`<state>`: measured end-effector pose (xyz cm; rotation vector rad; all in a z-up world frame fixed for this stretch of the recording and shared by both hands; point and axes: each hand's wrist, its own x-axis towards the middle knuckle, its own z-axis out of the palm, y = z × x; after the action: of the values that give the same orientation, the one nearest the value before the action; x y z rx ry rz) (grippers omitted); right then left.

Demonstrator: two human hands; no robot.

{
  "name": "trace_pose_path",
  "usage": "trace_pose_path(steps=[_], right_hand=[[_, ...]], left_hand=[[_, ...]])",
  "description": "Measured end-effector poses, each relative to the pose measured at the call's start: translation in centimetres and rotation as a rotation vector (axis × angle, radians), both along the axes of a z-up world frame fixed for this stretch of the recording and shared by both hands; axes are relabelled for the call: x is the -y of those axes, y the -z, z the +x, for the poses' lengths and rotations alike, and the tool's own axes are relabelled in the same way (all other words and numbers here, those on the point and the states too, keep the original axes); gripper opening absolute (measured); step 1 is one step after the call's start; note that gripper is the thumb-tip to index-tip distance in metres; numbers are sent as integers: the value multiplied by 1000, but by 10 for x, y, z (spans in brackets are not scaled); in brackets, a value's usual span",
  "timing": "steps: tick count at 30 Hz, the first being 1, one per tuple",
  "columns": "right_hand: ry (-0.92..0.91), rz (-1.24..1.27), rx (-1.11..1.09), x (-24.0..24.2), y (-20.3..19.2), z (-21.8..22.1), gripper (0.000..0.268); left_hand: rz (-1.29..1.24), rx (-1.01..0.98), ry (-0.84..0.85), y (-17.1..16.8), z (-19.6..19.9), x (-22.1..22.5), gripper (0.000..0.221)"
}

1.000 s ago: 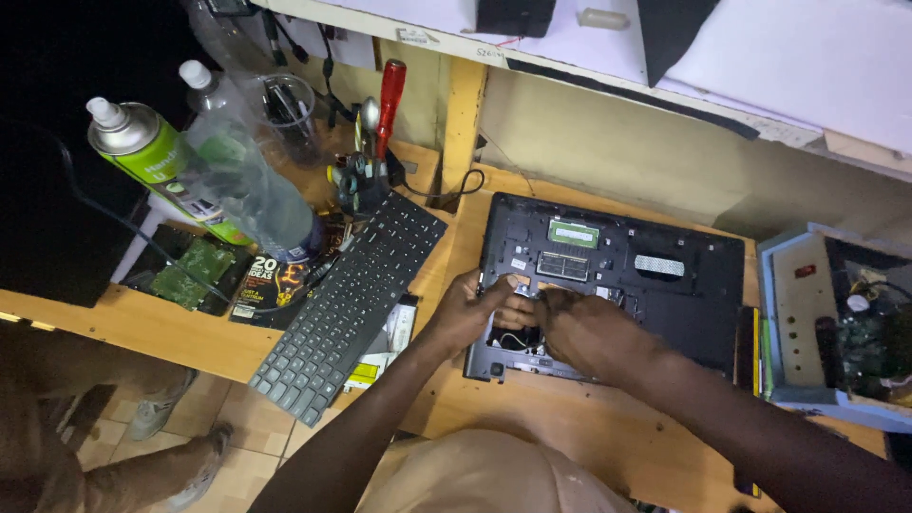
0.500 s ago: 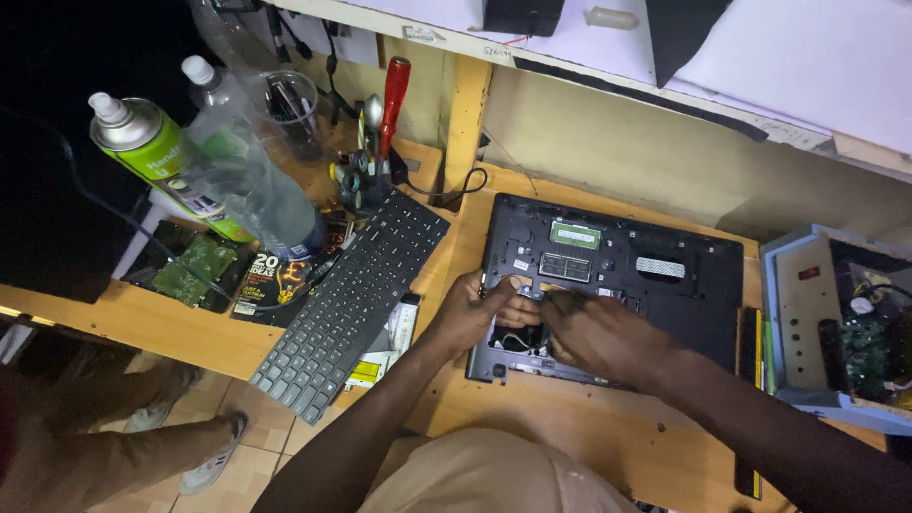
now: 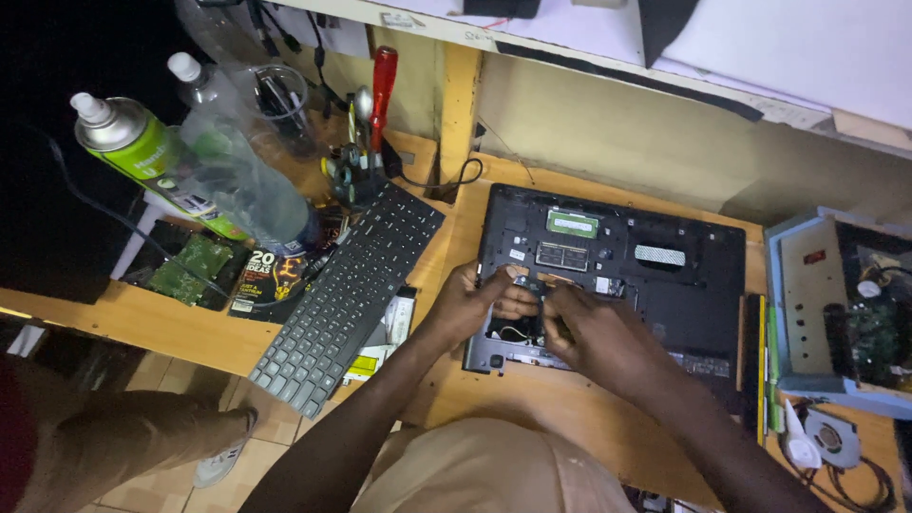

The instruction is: Disassembling a laptop to access internal components, including removing the keyboard and unscrewing the motherboard.

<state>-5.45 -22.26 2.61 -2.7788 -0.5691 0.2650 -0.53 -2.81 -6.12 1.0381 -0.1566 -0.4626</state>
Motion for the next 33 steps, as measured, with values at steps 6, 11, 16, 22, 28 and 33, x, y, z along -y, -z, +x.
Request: trace_pose_path(steps=[6, 11, 16, 22, 28, 33], right_hand=[[273, 579, 31, 4, 30, 5, 17], [373, 552, 37, 2, 9, -8, 15], [343, 298, -54, -3, -8, -23, 25], [131, -268, 126, 5, 27, -49, 85], [184, -138, 170, 4, 37, -54, 60], [247, 12, 231, 4, 40, -57, 41]], left_hand=[[29, -15, 1, 4, 2, 1, 19], [37, -20, 4, -2, -2, 0, 19], [43, 21, 42, -9, -3, -4, 20], [114, 26, 19, -5, 2, -1, 27], [98, -1, 47, -4, 4, 0, 21], [110, -4, 45, -7, 3, 1, 19]])
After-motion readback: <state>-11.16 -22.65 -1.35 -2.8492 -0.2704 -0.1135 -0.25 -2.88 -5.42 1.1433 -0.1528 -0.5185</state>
